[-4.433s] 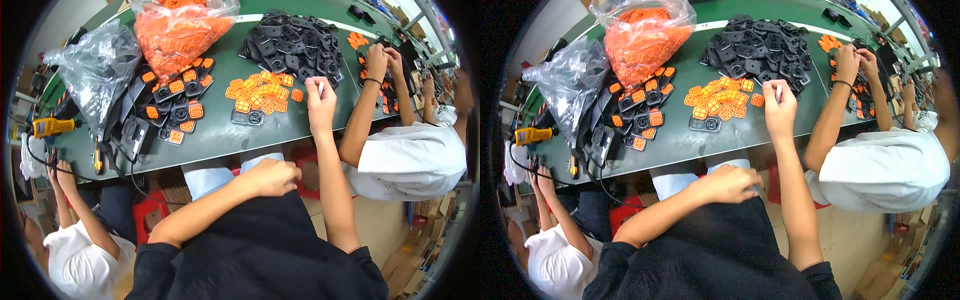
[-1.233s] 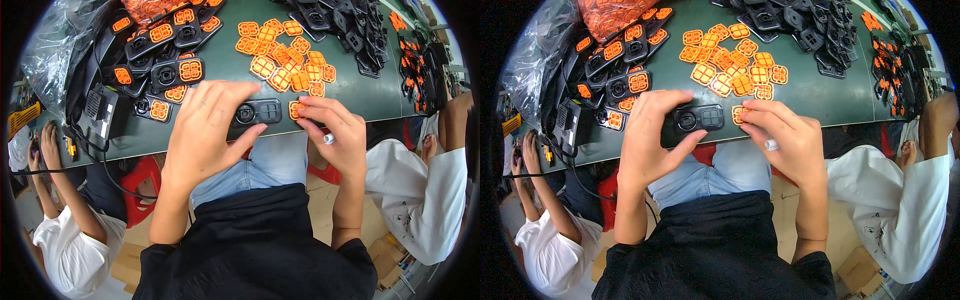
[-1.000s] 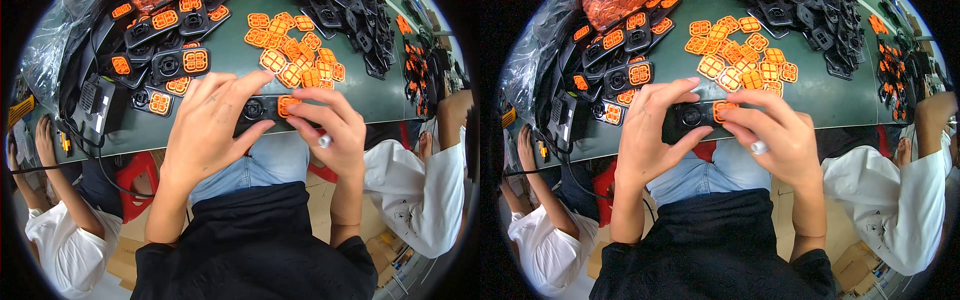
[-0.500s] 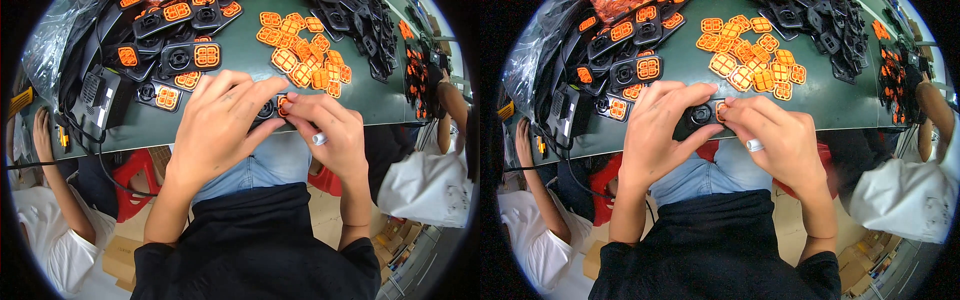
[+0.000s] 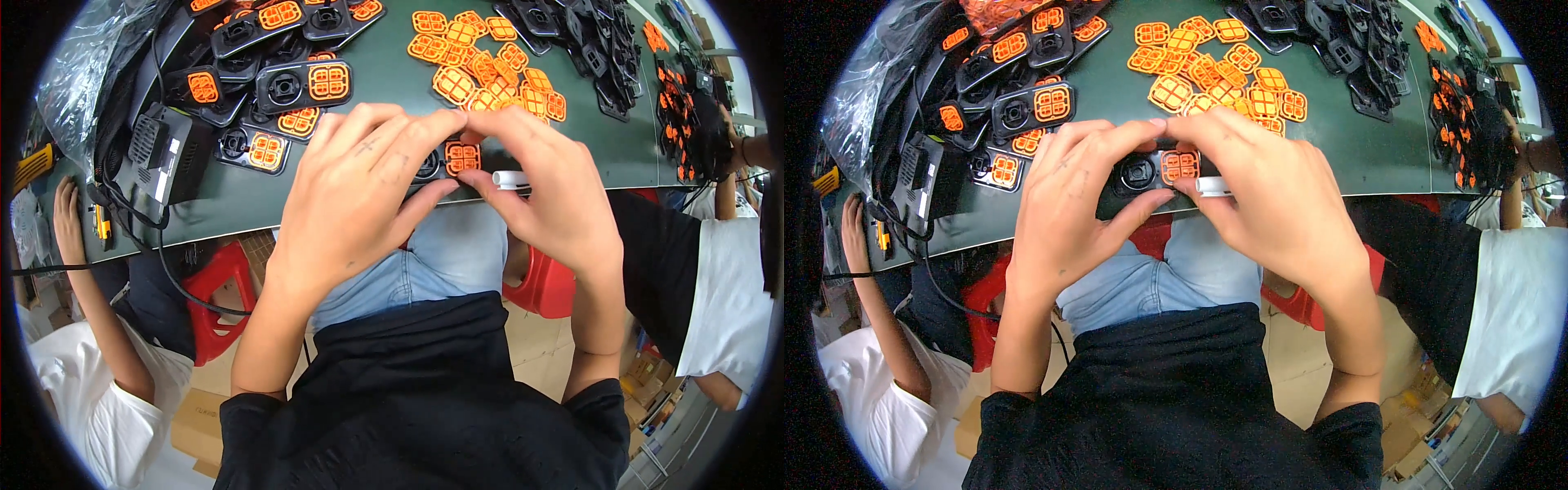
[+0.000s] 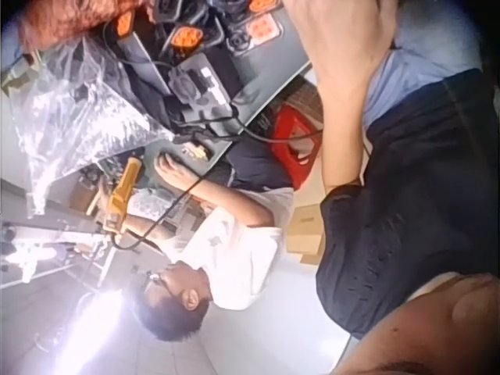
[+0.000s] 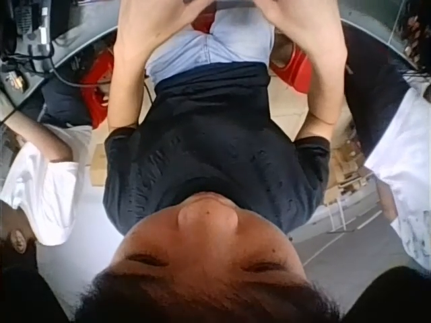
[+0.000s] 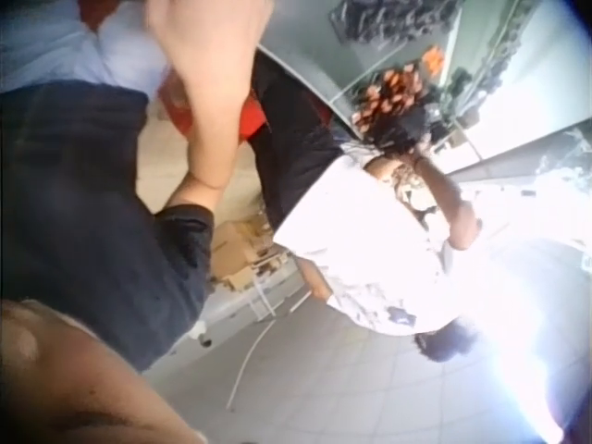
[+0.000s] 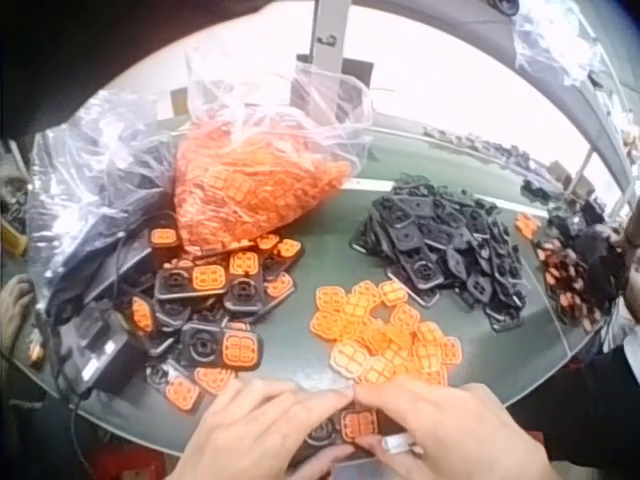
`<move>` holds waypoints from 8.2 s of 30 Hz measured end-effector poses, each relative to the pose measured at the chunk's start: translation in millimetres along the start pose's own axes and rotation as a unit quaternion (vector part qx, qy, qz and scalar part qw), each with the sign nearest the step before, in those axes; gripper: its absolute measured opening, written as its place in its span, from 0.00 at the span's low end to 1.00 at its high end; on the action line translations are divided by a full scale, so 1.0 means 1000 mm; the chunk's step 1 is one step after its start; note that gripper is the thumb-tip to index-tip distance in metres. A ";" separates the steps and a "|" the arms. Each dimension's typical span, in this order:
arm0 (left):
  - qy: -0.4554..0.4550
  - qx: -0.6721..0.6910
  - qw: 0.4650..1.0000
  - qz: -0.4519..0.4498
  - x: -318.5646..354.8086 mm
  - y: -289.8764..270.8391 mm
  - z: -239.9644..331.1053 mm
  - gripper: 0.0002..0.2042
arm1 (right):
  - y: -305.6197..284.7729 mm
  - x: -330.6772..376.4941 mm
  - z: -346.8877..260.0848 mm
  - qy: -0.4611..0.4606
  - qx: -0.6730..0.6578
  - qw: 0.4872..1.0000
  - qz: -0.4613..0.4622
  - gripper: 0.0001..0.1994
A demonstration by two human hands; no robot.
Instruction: Assembling small plastic parts by inserting orange pads into black frames at a workbench.
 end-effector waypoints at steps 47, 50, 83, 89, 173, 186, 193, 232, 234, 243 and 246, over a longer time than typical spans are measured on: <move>0.077 -0.122 0.989 0.011 0.005 0.027 0.021 0.18 | 0.020 -0.046 -0.003 -0.052 -0.614 0.787 -0.038 0.28; 0.075 -0.115 0.990 0.013 0.007 0.027 0.024 0.16 | 0.015 -0.046 0.000 -0.051 -0.632 0.773 -0.029 0.27; 0.083 -0.124 0.989 0.019 0.005 0.028 0.026 0.14 | -0.020 -0.046 0.015 -0.047 -0.665 0.735 -0.122 0.27; 0.083 -0.104 0.989 0.058 0.005 0.031 0.023 0.20 | -0.009 -0.058 -0.003 -0.152 -0.568 0.788 -0.182 0.30; 0.062 0.014 0.995 -0.078 -0.001 0.001 0.015 0.25 | -0.008 -0.007 0.046 -0.080 -0.694 0.710 -0.087 0.22; 0.022 0.073 0.992 0.098 -0.003 0.000 0.038 0.21 | 0.015 -0.007 0.020 -0.129 -0.867 0.466 -0.125 0.23; 0.016 0.123 0.980 0.158 -0.002 0.013 0.042 0.17 | 0.020 -0.006 0.001 -0.152 -0.860 0.470 -0.126 0.23; 0.051 -0.075 0.996 -0.016 0.000 0.022 0.024 0.22 | -0.013 -0.022 0.015 -0.097 -0.675 0.728 -0.072 0.29; 0.055 -0.074 0.996 -0.011 -0.001 0.022 0.024 0.22 | -0.002 -0.018 0.019 -0.069 -0.606 0.792 0.009 0.29; 0.051 -0.077 0.996 -0.004 0.001 0.023 0.024 0.24 | 0.021 -0.020 0.010 -0.021 -0.624 0.778 0.066 0.28; 0.051 -0.082 0.995 -0.003 0.002 0.022 0.025 0.24 | -0.003 -0.018 0.019 -0.073 -0.693 0.717 -0.017 0.27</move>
Point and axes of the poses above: each hand's wrist, its own x-axis away from the middle knuckle, its own y-axis out of the palm, z = x × y, the point moved 3 cm from there along -x, towards the middle knuckle, and after that the axes turned 13 degrees about y, right-handed, at the moved point
